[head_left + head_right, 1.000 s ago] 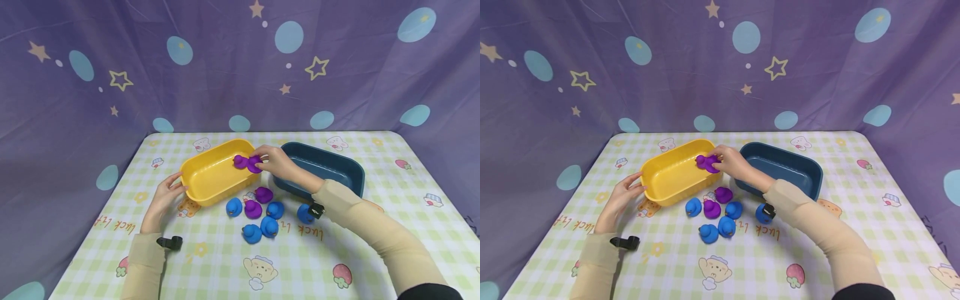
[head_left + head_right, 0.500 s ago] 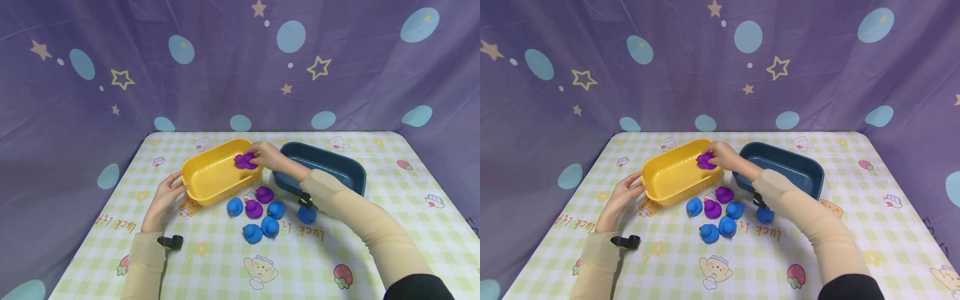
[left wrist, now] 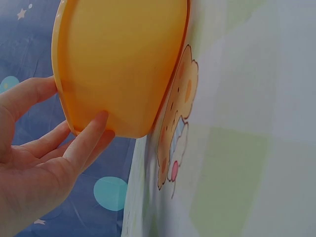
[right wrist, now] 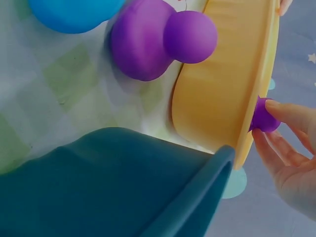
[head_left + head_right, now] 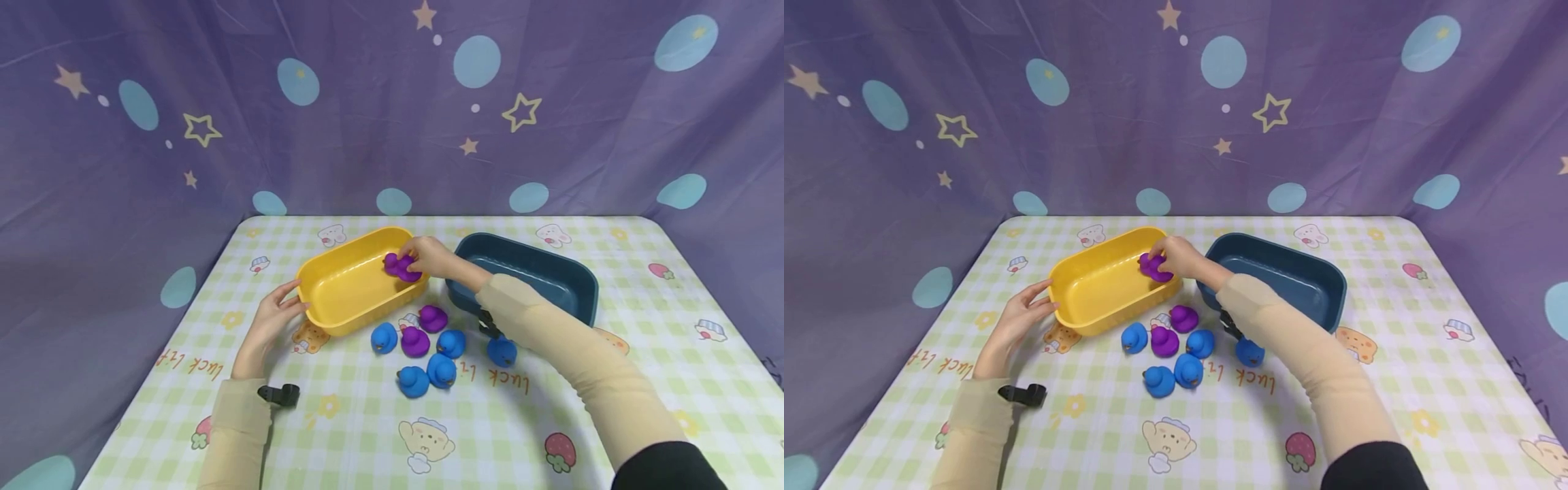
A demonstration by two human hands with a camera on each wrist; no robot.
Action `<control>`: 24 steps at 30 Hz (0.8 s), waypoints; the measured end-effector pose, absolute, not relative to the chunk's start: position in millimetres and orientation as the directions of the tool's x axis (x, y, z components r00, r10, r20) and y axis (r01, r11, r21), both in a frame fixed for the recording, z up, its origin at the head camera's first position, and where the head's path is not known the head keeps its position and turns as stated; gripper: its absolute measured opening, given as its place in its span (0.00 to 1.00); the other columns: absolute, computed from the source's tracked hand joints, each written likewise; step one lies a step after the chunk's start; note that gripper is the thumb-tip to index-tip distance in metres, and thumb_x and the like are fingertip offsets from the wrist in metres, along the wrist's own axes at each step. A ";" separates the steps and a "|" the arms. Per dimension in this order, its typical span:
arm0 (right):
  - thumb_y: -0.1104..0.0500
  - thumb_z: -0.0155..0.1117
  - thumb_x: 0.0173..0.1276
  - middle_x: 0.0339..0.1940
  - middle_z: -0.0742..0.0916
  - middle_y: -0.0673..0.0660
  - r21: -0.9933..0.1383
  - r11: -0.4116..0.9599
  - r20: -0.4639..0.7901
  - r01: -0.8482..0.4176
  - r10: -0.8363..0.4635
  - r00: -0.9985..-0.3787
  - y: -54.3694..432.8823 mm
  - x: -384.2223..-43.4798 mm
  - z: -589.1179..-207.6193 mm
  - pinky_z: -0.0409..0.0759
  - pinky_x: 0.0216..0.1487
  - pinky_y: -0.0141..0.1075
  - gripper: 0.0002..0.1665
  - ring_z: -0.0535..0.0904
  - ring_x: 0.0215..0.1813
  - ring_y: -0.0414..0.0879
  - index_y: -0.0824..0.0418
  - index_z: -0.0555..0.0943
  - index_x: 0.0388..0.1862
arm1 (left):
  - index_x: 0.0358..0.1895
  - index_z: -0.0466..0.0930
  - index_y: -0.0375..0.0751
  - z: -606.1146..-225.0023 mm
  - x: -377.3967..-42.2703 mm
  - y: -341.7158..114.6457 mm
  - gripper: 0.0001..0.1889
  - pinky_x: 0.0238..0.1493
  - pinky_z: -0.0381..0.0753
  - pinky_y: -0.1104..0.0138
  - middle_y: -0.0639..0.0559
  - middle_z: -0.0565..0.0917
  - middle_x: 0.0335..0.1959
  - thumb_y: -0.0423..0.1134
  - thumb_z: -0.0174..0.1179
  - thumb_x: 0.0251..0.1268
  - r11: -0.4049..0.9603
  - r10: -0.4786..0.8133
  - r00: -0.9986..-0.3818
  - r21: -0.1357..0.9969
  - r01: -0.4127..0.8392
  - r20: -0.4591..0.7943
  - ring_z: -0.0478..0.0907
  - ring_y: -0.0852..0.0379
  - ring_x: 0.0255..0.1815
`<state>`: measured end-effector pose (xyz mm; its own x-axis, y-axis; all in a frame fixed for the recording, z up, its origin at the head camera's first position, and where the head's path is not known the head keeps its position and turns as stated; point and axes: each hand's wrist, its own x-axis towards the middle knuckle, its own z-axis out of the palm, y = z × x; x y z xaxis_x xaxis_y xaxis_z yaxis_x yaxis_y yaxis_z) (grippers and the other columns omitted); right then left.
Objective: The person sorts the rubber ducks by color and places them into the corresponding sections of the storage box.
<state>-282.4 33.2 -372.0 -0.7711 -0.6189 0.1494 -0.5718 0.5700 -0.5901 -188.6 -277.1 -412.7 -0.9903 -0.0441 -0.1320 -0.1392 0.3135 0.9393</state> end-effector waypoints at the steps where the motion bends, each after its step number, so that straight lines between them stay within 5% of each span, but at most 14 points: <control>1: 0.71 0.65 0.51 0.41 0.83 0.61 -0.588 0.573 0.145 -0.571 -0.620 -0.771 32.6 -283.3 -372.7 0.76 0.45 0.36 0.13 0.78 0.43 0.52 0.68 0.81 0.38 | 0.65 0.56 0.39 -413.1 -188.7 -277.1 0.33 0.57 0.67 0.65 0.44 0.51 0.69 0.33 0.57 0.55 0.312 -0.044 -0.990 0.940 -0.139 -0.131 0.64 0.45 0.61; 24: 0.68 0.68 0.48 0.35 0.85 0.59 -0.521 0.632 0.070 -0.574 -0.638 -0.767 25.3 -292.1 -386.8 0.76 0.42 0.34 0.13 0.77 0.39 0.50 0.67 0.83 0.35 | 0.66 0.55 0.38 -409.3 -188.0 -276.4 0.33 0.58 0.65 0.61 0.45 0.50 0.69 0.32 0.57 0.56 0.304 -0.036 -0.988 0.940 -0.154 -0.150 0.63 0.45 0.61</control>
<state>-292.1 25.3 -386.8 -0.7668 -0.6380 0.0700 -0.5737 0.6324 -0.5205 -188.0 -276.4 -409.3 -0.9880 -0.0364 -0.1504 -0.1543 0.3038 0.9402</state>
